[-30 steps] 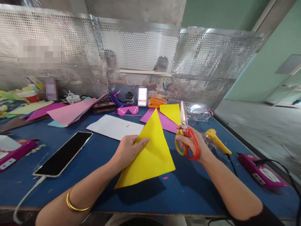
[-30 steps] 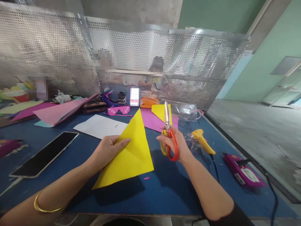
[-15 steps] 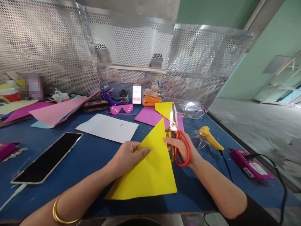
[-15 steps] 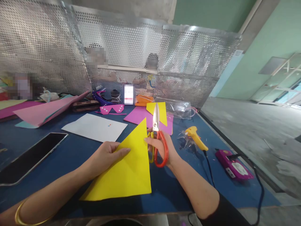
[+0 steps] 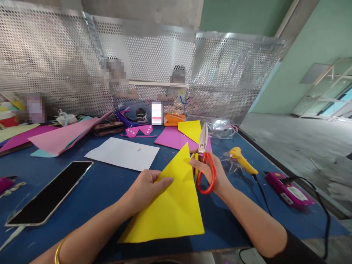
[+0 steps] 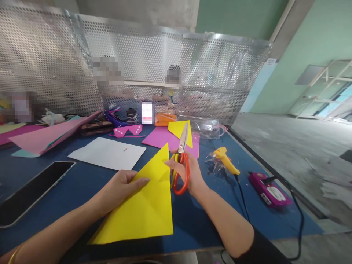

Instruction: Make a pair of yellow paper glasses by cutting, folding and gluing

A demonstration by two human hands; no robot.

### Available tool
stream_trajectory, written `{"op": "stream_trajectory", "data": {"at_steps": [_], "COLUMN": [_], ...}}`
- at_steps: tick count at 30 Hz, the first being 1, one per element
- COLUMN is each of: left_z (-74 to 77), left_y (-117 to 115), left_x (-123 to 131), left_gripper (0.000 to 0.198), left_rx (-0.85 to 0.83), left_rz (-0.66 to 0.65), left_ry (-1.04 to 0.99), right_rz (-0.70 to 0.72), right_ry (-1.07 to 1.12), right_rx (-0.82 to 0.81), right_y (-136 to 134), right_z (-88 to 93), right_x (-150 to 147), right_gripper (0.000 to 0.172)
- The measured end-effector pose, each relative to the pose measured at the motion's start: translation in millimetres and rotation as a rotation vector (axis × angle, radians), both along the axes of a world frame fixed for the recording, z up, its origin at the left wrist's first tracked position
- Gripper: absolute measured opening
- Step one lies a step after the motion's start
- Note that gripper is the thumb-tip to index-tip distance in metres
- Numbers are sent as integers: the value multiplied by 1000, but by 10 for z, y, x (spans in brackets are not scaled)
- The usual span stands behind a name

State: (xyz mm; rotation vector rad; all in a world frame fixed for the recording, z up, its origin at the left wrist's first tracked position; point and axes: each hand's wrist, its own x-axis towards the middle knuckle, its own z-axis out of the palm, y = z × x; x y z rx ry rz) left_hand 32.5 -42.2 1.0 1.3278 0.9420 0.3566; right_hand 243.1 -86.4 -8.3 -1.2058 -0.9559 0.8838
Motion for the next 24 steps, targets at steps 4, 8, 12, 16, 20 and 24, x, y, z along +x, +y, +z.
{"op": "stream_trajectory", "data": {"at_steps": [4, 8, 12, 16, 20, 24], "left_z": [-15, -16, -10, 18, 58, 64], "left_y": [-19, -27, -16, -8, 2, 59], "left_x": [-3, -7, -12, -17, -28, -19], "left_gripper": [34, 37, 36, 37, 41, 40], "left_rx": [9, 11, -1, -43, -55, -19], "left_rz": [-59, -128, -150, -169, -172, -44], "left_ry": [47, 101, 128, 112, 97, 75], "right_rz": [-77, -135, -139, -134, -118, -94], "right_ry": [11, 36, 69, 92, 118, 114], "right_rx": [35, 30, 11, 14, 17, -2], "right_y": [35, 24, 19, 42, 54, 28], "right_z": [-4, 36, 55, 13, -19, 6], "right_x": [18, 55, 101, 131, 142, 155], "right_gripper": [56, 54, 51, 49, 47, 53]}}
